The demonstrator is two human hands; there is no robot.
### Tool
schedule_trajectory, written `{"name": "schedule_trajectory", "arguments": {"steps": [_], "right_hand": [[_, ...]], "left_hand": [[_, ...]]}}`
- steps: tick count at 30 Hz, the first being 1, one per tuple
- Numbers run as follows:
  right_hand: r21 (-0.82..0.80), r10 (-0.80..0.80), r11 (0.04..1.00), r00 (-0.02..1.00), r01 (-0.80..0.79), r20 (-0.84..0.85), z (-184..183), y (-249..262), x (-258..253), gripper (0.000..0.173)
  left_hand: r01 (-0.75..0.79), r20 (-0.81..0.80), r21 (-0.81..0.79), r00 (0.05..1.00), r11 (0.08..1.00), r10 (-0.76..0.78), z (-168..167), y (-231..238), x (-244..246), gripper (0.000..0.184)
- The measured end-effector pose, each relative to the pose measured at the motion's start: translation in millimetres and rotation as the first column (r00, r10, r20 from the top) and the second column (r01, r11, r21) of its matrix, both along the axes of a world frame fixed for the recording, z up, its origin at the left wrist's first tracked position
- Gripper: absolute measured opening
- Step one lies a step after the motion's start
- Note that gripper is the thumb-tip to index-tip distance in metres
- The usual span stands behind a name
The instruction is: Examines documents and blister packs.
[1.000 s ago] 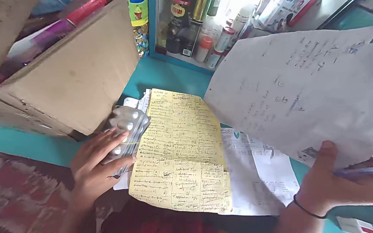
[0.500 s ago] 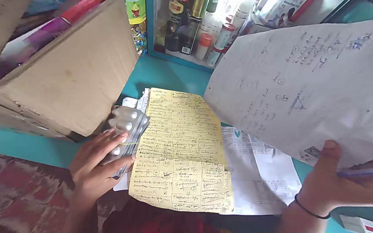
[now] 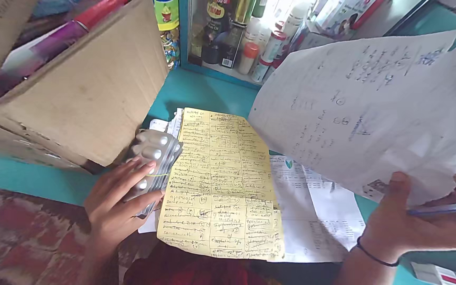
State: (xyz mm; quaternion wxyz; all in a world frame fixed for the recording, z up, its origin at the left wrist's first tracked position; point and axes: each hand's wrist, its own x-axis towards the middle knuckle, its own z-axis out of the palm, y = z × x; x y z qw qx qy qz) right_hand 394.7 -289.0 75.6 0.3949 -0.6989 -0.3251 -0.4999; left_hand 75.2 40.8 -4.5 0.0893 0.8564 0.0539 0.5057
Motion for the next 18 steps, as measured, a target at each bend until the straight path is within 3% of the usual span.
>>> {"name": "schedule_trajectory", "arguments": {"steps": [18], "right_hand": [[-0.012,0.044,0.999,0.999,-0.044,0.019,-0.8,-2.4,1.6,0.038]], "left_hand": [[-0.012,-0.034,-0.009,0.999,1.0,0.012,1.5,-0.7,-1.2,0.008]]}}
